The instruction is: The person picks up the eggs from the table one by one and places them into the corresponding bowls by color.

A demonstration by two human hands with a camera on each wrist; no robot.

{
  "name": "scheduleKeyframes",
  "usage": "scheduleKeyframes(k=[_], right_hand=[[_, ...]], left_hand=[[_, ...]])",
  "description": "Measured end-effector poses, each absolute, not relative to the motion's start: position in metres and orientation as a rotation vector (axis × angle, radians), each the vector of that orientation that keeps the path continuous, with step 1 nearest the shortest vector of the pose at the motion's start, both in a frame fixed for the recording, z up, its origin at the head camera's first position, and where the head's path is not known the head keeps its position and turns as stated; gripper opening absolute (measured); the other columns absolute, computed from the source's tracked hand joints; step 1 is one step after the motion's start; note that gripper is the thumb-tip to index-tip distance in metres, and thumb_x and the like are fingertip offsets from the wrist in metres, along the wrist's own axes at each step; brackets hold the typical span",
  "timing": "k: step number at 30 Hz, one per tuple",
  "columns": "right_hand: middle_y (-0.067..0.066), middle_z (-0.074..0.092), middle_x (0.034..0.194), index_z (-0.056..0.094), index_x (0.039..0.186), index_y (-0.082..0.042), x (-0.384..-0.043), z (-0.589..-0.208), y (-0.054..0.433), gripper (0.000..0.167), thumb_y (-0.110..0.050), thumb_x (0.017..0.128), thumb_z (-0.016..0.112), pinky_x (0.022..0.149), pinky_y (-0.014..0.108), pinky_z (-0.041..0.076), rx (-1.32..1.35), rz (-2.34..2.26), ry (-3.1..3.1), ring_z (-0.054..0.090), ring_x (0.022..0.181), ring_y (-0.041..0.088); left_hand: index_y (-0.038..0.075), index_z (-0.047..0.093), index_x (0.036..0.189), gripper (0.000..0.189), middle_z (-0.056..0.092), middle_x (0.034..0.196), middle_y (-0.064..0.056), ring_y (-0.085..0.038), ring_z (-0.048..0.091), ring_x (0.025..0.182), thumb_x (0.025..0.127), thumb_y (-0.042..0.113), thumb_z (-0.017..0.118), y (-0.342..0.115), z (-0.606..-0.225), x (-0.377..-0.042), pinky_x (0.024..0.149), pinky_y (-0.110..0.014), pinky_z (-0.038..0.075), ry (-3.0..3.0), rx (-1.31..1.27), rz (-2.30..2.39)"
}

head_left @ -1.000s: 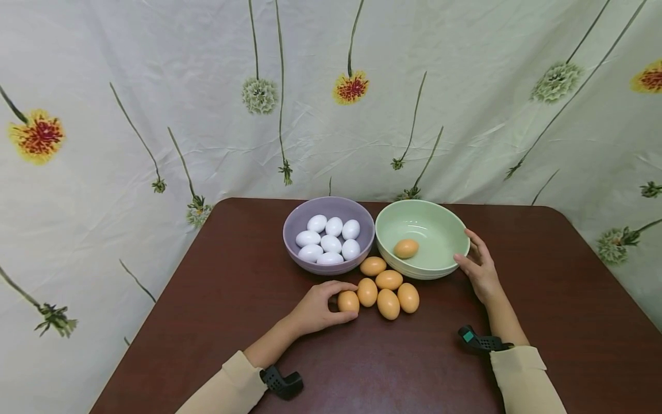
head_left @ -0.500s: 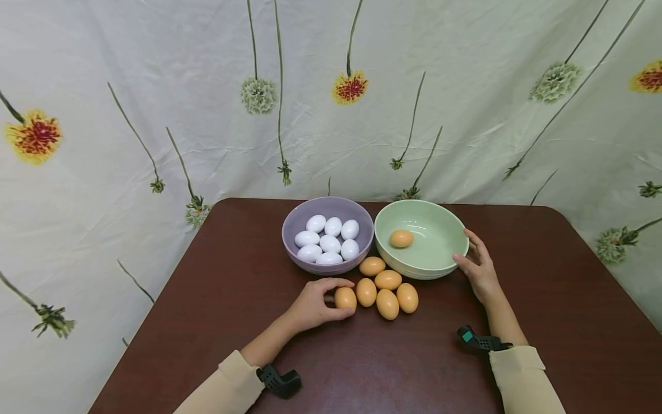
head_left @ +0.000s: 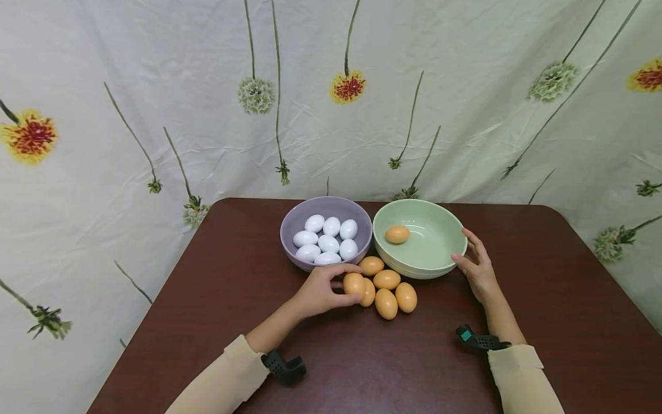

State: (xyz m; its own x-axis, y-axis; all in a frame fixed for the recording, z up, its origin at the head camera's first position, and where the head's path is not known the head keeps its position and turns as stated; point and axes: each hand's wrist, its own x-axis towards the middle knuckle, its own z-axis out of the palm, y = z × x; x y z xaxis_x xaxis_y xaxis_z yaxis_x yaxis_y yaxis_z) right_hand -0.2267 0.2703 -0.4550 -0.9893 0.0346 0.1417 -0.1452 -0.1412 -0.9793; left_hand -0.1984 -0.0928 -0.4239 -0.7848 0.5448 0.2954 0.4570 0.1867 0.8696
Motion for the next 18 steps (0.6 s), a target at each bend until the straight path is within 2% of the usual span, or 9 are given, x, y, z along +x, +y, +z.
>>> scheduleKeyframes(k=[9, 18], right_hand=[[0.005, 0.035, 0.136, 0.036, 0.149, -0.019, -0.228, -0.455, 0.271, 0.062, 0.001, 0.094, 0.057, 0.081, 0.017, 0.047, 0.129, 2.274, -1.98, 0.052, 0.108, 0.014], [0.009, 0.033, 0.137, 0.036, 0.15, -0.018, -0.227, -0.456, 0.271, 0.062, 0.001, 0.095, 0.057, 0.08, 0.017, 0.047, 0.146, 2.275, -1.976, 0.053, 0.106, 0.013]], left_hand=[[-0.006, 0.062, 0.123, 0.05, 0.063, 0.122, -0.018, -0.021, 0.06, 0.109, 0.078, 0.005, 0.08, -0.078, -0.411, -0.206, 0.086, -0.028, 0.052, 2.315, 1.025, 1.69], [0.0, 0.065, 0.122, 0.048, 0.066, 0.111, -0.008, -0.013, 0.063, 0.096, 0.078, 0.011, 0.082, -0.059, -0.401, -0.222, 0.083, -0.028, 0.053, 2.323, 1.034, 1.662]])
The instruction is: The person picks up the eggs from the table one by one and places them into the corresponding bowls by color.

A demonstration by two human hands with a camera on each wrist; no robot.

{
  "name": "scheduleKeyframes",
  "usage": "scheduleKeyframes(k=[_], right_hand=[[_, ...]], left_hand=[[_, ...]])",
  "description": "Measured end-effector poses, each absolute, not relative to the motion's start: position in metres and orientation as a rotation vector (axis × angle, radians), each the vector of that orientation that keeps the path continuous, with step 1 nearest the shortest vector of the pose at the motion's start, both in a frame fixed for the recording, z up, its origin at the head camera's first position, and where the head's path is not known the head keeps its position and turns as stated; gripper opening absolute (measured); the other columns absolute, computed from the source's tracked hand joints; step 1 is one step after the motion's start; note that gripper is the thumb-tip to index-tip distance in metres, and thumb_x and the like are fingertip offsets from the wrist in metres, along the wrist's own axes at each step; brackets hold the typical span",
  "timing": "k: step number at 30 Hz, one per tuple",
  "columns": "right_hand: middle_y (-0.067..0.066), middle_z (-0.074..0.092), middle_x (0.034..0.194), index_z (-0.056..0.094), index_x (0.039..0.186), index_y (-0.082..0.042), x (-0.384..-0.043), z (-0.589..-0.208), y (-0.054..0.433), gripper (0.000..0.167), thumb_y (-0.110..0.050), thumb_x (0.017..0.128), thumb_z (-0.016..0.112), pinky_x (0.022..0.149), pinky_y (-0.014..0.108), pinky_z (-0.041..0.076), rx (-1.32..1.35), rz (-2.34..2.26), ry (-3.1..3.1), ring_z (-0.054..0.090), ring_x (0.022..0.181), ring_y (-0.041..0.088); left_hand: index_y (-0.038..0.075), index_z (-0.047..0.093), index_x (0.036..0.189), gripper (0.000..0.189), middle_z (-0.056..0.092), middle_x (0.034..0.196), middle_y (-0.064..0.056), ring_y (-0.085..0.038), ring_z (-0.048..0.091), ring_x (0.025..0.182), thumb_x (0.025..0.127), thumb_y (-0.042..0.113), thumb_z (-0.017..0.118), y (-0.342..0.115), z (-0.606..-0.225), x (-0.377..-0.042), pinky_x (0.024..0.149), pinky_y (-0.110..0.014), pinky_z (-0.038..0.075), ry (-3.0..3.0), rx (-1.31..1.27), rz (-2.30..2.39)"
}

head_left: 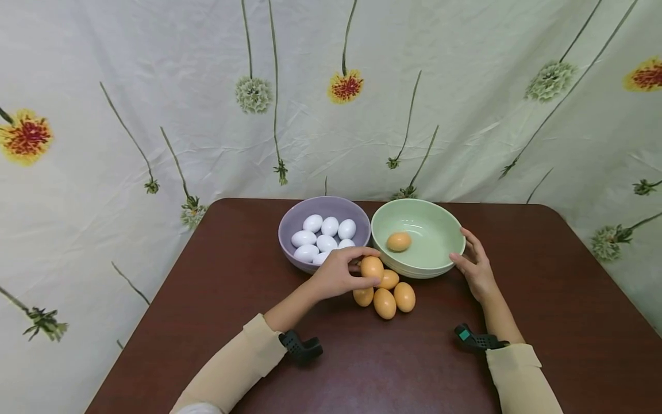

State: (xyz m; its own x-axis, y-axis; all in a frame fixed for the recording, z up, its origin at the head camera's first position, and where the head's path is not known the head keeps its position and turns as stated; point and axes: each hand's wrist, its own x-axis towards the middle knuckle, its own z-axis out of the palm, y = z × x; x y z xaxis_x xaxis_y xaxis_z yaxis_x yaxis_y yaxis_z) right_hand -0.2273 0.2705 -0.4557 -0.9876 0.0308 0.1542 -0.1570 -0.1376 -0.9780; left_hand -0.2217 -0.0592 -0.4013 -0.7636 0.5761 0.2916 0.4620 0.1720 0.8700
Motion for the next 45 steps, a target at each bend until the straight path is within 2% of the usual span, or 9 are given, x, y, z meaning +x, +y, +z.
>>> scheduleKeyframes(k=[4, 8, 12, 19, 23, 29, 35, 45], right_hand=[[0.012, 0.032, 0.139, 0.035, 0.15, -0.017, -0.228, -0.456, 0.271, 0.062, 0.001, 0.095, 0.056, 0.08, 0.017, 0.047, 0.154, 2.275, -1.969, 0.053, 0.107, 0.013], [0.012, 0.032, 0.138, 0.035, 0.15, -0.017, -0.228, -0.456, 0.27, 0.062, 0.001, 0.095, 0.057, 0.08, 0.017, 0.047, 0.15, 2.271, -1.971, 0.053, 0.107, 0.013], [0.01, 0.034, 0.137, 0.036, 0.15, -0.016, -0.227, -0.456, 0.27, 0.062, 0.001, 0.094, 0.057, 0.081, 0.017, 0.047, 0.152, 2.271, -1.97, 0.053, 0.107, 0.013], [0.008, 0.034, 0.138, 0.034, 0.15, -0.018, -0.227, -0.456, 0.27, 0.062, 0.0, 0.095, 0.057, 0.082, 0.018, 0.046, 0.149, 2.265, -1.989, 0.05, 0.109, 0.014], [0.009, 0.033, 0.139, 0.034, 0.15, -0.017, -0.227, -0.455, 0.269, 0.063, 0.0, 0.095, 0.057, 0.082, 0.018, 0.046, 0.148, 2.269, -1.984, 0.049, 0.11, 0.015], [0.01, 0.033, 0.139, 0.034, 0.15, -0.017, -0.227, -0.455, 0.269, 0.063, 0.0, 0.094, 0.058, 0.082, 0.018, 0.046, 0.149, 2.27, -1.979, 0.049, 0.11, 0.015], [0.011, 0.032, 0.14, 0.033, 0.151, -0.017, -0.227, -0.456, 0.27, 0.063, 0.0, 0.095, 0.057, 0.082, 0.017, 0.047, 0.15, 2.261, -1.994, 0.05, 0.11, 0.014], [0.011, 0.033, 0.139, 0.034, 0.15, -0.016, -0.228, -0.456, 0.271, 0.062, -0.001, 0.095, 0.057, 0.082, 0.017, 0.047, 0.149, 2.266, -1.99, 0.051, 0.109, 0.013]], left_hand=[[-0.001, 0.064, 0.122, 0.048, 0.066, 0.111, -0.009, -0.011, 0.064, 0.093, 0.079, 0.011, 0.081, -0.049, -0.397, -0.229, 0.081, -0.028, 0.054, 2.32, 1.051, 1.648], [-0.002, 0.063, 0.124, 0.05, 0.065, 0.115, -0.009, -0.01, 0.063, 0.097, 0.079, 0.012, 0.081, -0.039, -0.395, -0.238, 0.082, -0.026, 0.053, 2.326, 1.042, 1.616], [0.002, 0.063, 0.126, 0.052, 0.063, 0.12, -0.007, -0.009, 0.063, 0.098, 0.08, 0.018, 0.081, -0.029, -0.393, -0.246, 0.082, -0.024, 0.052, 2.336, 0.994, 1.581], [0.008, 0.065, 0.125, 0.05, 0.065, 0.121, -0.006, -0.009, 0.068, 0.086, 0.08, 0.022, 0.081, -0.009, -0.388, -0.258, 0.077, -0.022, 0.052, 2.38, 0.949, 1.562], [0.007, 0.064, 0.127, 0.052, 0.064, 0.124, -0.006, -0.012, 0.068, 0.092, 0.08, 0.023, 0.081, 0.003, -0.387, -0.263, 0.078, -0.022, 0.052, 2.371, 0.919, 1.567], [0.01, 0.065, 0.127, 0.052, 0.063, 0.126, -0.001, -0.01, 0.063, 0.104, 0.08, 0.026, 0.081, 0.019, -0.386, -0.271, 0.082, -0.02, 0.049, 2.394, 0.932, 1.517], [0.008, 0.064, 0.128, 0.053, 0.065, 0.122, -0.002, -0.01, 0.06, 0.102, 0.081, 0.029, 0.081, 0.034, -0.386, -0.28, 0.082, -0.018, 0.046, 2.479, 0.942, 1.332], [0.012, 0.067, 0.125, 0.049, 0.064, 0.125, 0.0, -0.012, 0.057, 0.112, 0.083, 0.036, 0.077, 0.05, -0.386, -0.295, 0.085, -0.016, 0.042, 2.645, 0.962, 0.933]])
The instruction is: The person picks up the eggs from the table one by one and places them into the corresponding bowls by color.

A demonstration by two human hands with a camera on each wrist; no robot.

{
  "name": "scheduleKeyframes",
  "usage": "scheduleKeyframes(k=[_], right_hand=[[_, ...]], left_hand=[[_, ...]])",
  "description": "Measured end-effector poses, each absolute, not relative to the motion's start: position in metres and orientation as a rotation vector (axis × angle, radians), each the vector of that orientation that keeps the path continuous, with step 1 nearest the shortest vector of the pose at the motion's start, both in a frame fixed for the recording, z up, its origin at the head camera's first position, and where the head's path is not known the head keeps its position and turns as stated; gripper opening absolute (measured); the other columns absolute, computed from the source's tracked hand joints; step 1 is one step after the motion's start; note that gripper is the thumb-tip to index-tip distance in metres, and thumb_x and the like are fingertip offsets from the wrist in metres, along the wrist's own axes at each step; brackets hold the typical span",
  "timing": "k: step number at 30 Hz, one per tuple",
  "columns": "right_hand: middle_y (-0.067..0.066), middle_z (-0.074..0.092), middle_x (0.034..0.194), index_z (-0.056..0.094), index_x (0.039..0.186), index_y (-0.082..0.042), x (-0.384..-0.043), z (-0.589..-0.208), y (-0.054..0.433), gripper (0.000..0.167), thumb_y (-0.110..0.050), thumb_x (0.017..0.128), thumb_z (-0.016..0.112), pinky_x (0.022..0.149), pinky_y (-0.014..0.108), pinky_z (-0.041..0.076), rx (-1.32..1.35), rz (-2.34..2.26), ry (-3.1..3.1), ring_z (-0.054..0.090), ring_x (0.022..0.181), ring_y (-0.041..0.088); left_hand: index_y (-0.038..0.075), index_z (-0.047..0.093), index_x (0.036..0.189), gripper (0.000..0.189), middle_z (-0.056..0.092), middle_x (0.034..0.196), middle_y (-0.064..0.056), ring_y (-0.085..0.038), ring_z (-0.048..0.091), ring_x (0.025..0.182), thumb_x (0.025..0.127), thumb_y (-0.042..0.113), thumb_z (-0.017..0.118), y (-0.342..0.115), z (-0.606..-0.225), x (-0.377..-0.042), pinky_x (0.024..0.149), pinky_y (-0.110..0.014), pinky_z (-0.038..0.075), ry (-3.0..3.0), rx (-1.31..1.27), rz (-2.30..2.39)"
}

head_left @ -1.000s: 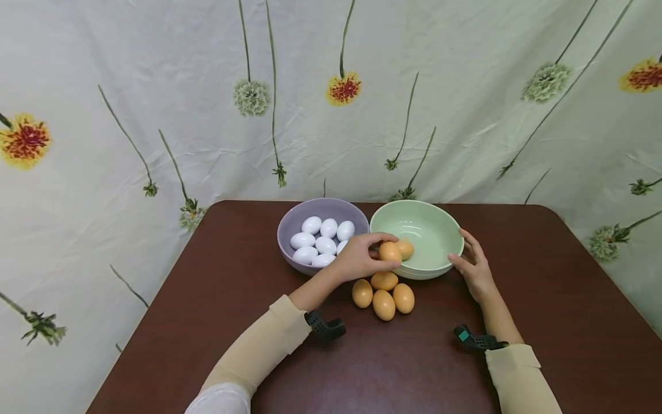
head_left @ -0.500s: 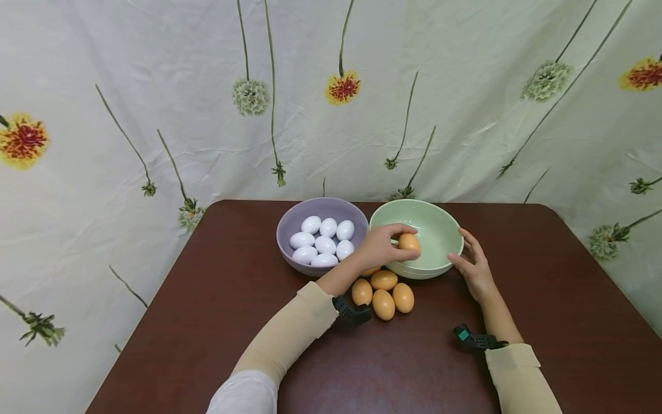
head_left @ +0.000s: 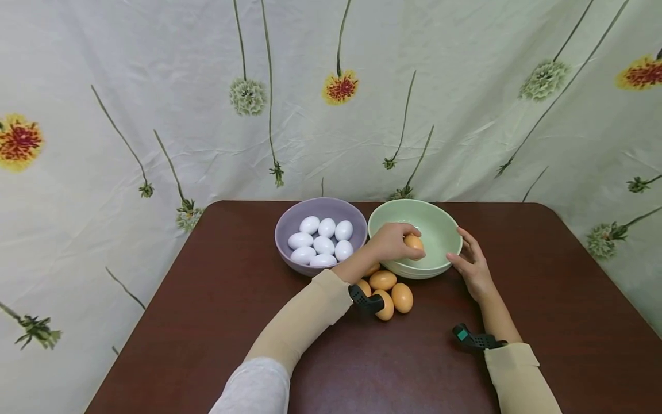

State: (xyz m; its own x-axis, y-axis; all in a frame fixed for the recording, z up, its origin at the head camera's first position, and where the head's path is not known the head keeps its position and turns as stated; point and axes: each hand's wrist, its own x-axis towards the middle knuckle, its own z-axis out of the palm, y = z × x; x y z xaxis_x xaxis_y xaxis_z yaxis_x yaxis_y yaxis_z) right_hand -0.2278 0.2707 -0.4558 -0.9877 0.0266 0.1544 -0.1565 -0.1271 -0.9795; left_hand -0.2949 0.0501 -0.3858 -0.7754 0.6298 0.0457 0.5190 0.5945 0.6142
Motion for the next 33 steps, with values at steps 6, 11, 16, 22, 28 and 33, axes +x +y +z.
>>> scheduleKeyframes(k=[6, 11, 16, 22, 28, 33], right_hand=[[0.011, 0.032, 0.139, 0.035, 0.15, -0.017, -0.228, -0.457, 0.27, 0.062, 0.0, 0.095, 0.057, 0.082, 0.018, 0.047, 0.143, 2.267, -1.992, 0.051, 0.109, 0.014], [0.013, 0.03, 0.142, 0.033, 0.151, -0.017, -0.227, -0.458, 0.271, 0.062, 0.0, 0.095, 0.056, 0.082, 0.018, 0.046, 0.142, 2.263, -1.999, 0.05, 0.11, 0.015], [0.013, 0.031, 0.14, 0.035, 0.15, -0.017, -0.227, -0.458, 0.271, 0.062, 0.001, 0.095, 0.056, 0.082, 0.018, 0.047, 0.142, 2.269, -1.985, 0.051, 0.109, 0.014], [0.012, 0.032, 0.139, 0.037, 0.149, -0.019, -0.228, -0.457, 0.271, 0.062, 0.001, 0.094, 0.057, 0.081, 0.018, 0.047, 0.139, 2.271, -1.979, 0.052, 0.108, 0.014], [0.012, 0.032, 0.14, 0.037, 0.149, -0.019, -0.228, -0.456, 0.27, 0.062, 0.001, 0.094, 0.058, 0.082, 0.018, 0.047, 0.139, 2.268, -1.976, 0.051, 0.109, 0.015], [0.011, 0.033, 0.139, 0.037, 0.149, -0.019, -0.228, -0.456, 0.27, 0.062, 0.0, 0.093, 0.058, 0.082, 0.017, 0.047, 0.135, 2.274, -1.976, 0.05, 0.11, 0.015]], left_hand=[[0.011, 0.068, 0.122, 0.047, 0.066, 0.12, 0.0, -0.01, 0.057, 0.108, 0.083, 0.035, 0.077, 0.054, -0.386, -0.302, 0.087, -0.016, 0.04, 2.61, 0.998, 0.797], [0.01, 0.07, 0.119, 0.045, 0.068, 0.114, 0.0, -0.009, 0.057, 0.098, 0.082, 0.035, 0.077, 0.059, -0.389, -0.311, 0.08, -0.016, 0.041, 2.579, 1.031, 0.671], [0.013, 0.071, 0.117, 0.042, 0.068, 0.112, 0.002, -0.01, 0.056, 0.098, 0.082, 0.036, 0.077, 0.063, -0.393, -0.317, 0.079, -0.016, 0.04, 2.581, 1.023, 0.516], [0.015, 0.07, 0.118, 0.041, 0.066, 0.113, 0.002, -0.012, 0.055, 0.099, 0.084, 0.037, 0.076, 0.066, -0.392, -0.317, 0.08, -0.018, 0.041, 2.568, 0.959, 0.418], [0.014, 0.07, 0.118, 0.041, 0.065, 0.113, 0.001, -0.012, 0.055, 0.103, 0.084, 0.037, 0.076, 0.067, -0.389, -0.316, 0.084, -0.019, 0.041, 2.57, 0.964, 0.36], [0.015, 0.069, 0.12, 0.043, 0.065, 0.116, 0.001, -0.013, 0.055, 0.105, 0.084, 0.039, 0.075, 0.068, -0.39, -0.317, 0.085, -0.019, 0.041, 2.569, 0.974, 0.349]])
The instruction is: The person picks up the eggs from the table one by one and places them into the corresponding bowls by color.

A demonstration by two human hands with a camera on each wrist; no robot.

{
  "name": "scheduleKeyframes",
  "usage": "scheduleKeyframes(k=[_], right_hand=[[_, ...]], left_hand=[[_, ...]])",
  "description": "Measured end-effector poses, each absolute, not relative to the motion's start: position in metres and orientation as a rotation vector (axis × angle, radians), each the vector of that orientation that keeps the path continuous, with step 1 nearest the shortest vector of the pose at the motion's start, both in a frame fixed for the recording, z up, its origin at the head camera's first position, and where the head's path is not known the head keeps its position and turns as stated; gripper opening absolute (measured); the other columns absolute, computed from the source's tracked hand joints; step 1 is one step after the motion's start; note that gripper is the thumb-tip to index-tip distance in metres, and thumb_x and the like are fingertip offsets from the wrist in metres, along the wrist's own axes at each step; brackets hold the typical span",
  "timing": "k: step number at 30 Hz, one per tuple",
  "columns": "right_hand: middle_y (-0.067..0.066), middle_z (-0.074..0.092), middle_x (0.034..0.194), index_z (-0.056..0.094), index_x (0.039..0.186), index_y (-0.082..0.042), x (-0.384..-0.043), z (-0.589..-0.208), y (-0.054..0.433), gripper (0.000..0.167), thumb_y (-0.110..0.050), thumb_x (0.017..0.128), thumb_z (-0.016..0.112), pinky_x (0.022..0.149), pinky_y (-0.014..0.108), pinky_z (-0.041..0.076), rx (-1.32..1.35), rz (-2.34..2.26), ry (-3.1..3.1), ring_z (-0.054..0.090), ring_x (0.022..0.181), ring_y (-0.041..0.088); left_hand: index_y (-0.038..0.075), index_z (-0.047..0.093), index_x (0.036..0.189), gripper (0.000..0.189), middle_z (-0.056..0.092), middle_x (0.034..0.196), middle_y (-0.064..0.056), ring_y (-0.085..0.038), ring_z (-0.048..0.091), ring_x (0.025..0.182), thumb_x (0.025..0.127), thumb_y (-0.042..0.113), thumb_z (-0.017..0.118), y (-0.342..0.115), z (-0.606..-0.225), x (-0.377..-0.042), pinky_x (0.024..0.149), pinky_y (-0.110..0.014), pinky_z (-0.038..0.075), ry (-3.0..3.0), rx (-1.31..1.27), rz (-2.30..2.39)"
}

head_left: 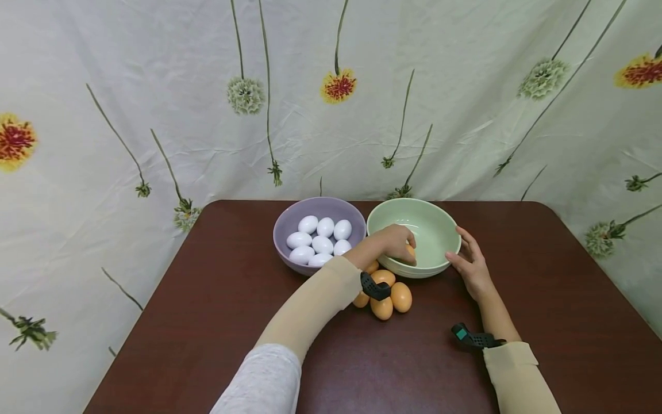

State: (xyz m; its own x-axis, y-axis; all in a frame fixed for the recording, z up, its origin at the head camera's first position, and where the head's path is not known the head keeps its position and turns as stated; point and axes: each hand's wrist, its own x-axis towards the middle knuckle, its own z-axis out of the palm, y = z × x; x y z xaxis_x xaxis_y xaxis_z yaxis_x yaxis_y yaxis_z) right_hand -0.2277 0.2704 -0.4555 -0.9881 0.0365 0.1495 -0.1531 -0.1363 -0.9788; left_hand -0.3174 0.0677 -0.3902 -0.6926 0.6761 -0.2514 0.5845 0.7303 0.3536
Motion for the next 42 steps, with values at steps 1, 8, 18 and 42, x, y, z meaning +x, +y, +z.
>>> scheduleKeyframes(k=[1, 8, 18, 42], right_hand=[[0.011, 0.033, 0.139, 0.037, 0.149, -0.019, -0.228, -0.456, 0.27, 0.062, 0.0, 0.093, 0.058, 0.082, 0.017, 0.047, 0.136, 2.275, -1.976, 0.05, 0.11, 0.015], [0.008, 0.034, 0.137, 0.038, 0.148, -0.019, -0.228, -0.456, 0.27, 0.061, 0.001, 0.094, 0.058, 0.081, 0.018, 0.047, 0.139, 2.278, -1.972, 0.052, 0.108, 0.013], [0.005, 0.035, 0.135, 0.037, 0.149, -0.019, -0.228, -0.455, 0.27, 0.062, 0.0, 0.094, 0.059, 0.082, 0.017, 0.047, 0.12, 2.284, -1.975, 0.051, 0.109, 0.013], [0.013, 0.031, 0.141, 0.035, 0.15, -0.019, -0.227, -0.456, 0.269, 0.063, 0.0, 0.095, 0.057, 0.08, 0.017, 0.047, 0.122, 2.278, -1.989, 0.053, 0.107, 0.011]], left_hand=[[0.015, 0.069, 0.121, 0.044, 0.065, 0.117, 0.001, -0.013, 0.055, 0.105, 0.084, 0.039, 0.075, 0.068, -0.391, -0.318, 0.085, -0.02, 0.041, 2.571, 0.978, 0.35], [0.014, 0.066, 0.125, 0.045, 0.065, 0.122, -0.002, -0.015, 0.057, 0.112, 0.087, 0.037, 0.072, 0.062, -0.388, -0.316, 0.09, -0.022, 0.042, 2.607, 1.067, 0.442], [0.008, 0.063, 0.128, 0.042, 0.064, 0.126, -0.008, -0.02, 0.06, 0.114, 0.091, 0.028, 0.069, 0.036, -0.38, -0.298, 0.094, -0.023, 0.043, 2.591, 1.12, 0.797], [0.002, 0.068, 0.118, 0.033, 0.068, 0.112, -0.009, -0.024, 0.063, 0.101, 0.089, 0.018, 0.072, -0.022, -0.389, -0.247, 0.088, -0.035, 0.049, 2.615, 1.201, 1.24]])
